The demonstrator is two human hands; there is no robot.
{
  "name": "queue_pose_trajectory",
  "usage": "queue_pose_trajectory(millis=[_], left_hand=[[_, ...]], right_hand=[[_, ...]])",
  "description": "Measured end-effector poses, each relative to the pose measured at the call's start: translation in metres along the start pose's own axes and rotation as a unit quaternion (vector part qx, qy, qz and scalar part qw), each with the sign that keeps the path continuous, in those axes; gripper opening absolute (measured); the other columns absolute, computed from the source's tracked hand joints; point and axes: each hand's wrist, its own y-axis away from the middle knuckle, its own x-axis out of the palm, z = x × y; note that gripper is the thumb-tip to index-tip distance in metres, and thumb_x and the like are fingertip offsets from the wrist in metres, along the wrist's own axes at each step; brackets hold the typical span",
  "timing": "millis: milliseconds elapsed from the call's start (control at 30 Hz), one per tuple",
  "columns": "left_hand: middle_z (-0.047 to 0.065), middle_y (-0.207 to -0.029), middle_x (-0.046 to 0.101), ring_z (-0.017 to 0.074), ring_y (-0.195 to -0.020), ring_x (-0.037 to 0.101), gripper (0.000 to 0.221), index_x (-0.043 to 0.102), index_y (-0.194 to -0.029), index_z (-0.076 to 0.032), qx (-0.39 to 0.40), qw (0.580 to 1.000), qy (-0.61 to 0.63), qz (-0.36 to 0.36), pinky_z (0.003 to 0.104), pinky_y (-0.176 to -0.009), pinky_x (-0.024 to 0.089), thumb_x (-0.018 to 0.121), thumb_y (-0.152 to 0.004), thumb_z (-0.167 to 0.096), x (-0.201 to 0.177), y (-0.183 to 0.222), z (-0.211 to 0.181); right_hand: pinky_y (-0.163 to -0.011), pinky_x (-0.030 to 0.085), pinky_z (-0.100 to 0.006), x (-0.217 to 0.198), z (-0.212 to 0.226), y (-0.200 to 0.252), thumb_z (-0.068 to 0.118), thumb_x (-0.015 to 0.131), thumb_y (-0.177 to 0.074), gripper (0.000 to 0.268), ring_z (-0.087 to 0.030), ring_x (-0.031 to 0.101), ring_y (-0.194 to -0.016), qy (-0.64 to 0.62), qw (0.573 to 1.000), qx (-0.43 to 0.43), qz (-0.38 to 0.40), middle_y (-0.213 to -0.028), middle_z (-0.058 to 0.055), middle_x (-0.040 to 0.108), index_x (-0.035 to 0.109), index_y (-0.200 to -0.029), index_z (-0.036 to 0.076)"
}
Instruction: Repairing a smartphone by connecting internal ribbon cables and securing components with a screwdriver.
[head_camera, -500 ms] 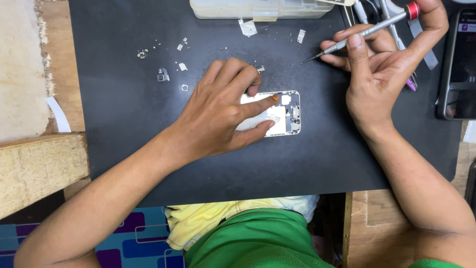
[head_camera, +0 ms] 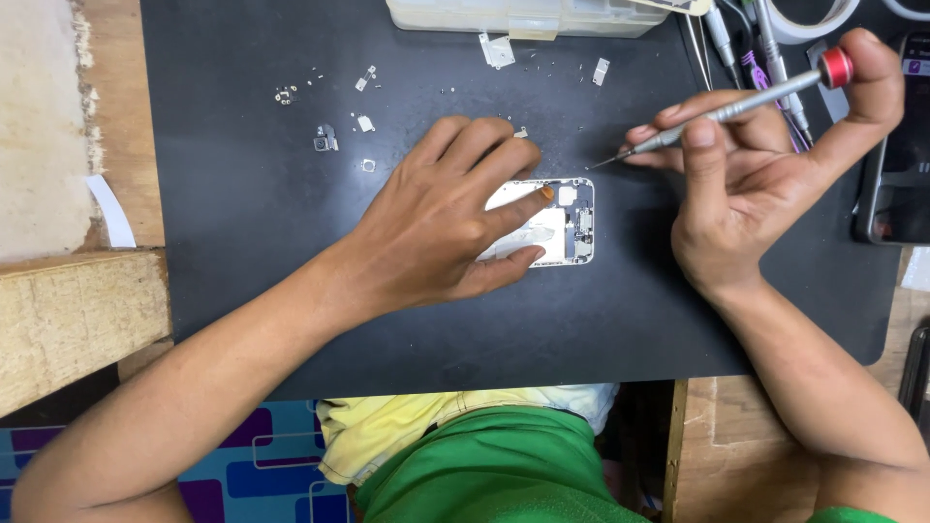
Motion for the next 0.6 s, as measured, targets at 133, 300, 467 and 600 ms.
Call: queue_pose_trajectory(millis=[133,300,467,600], left_hand=[[0.013,-0.113,0.058,0.0334,-0.104,0.057,0.041,0.069,-0.114,-0.007,0.004,1.0,-0.014,0.0,0.044,-0.082,0.044,0.087,-0.091,-0.036,0.003,0.001,0.001],[0.003,-0.118,0.056,0.0257,-0.114,0.055,0.054,0.071,-0.105,-0.008,0.053,0.986,-0.151,0.056,0.038,-0.093,0.047,0.075,-0.092,-0.059,-0.003,-0.003,0.0],[0.004,-0.113,0.057,0.026,-0.115,0.056,0.053,0.074,-0.096,-0.004,0.079,0.987,-0.135,0.029,0.041,-0.103,0.051,0.071,-0.1,-0.057,-0.001,-0.003,0.001],[0.006,-0.107,0.061,0.0288,-0.114,0.059,0.035,0.07,-0.102,-0.003,0.065,0.995,-0.069,-0.01,0.044,-0.106,0.053,0.076,-0.099,-0.037,0.0,-0.003,0.003]], right_hand=[[-0.083,0.071,-0.052,0.006,0.009,-0.005,-0.005,0.055,-0.129,0.063,-0.048,0.076,-0.091,-0.003,0.999,0.002,0.035,-0.113,-0.04,0.066,0.018,-0.163,0.032],[-0.079,0.07,-0.05,0.01,0.01,-0.004,-0.003,0.056,-0.126,0.062,-0.045,0.075,-0.085,-0.014,0.999,0.017,0.032,-0.107,-0.037,0.065,0.017,-0.162,0.029],[-0.077,0.07,-0.052,0.011,0.007,-0.002,-0.003,0.057,-0.125,0.063,-0.045,0.074,-0.081,-0.02,0.999,0.011,0.023,-0.104,-0.038,0.065,0.018,-0.162,0.029],[-0.079,0.07,-0.052,0.011,0.005,-0.001,-0.003,0.058,-0.124,0.064,-0.045,0.074,-0.081,-0.024,0.999,0.011,0.018,-0.104,-0.039,0.065,0.018,-0.162,0.029]])
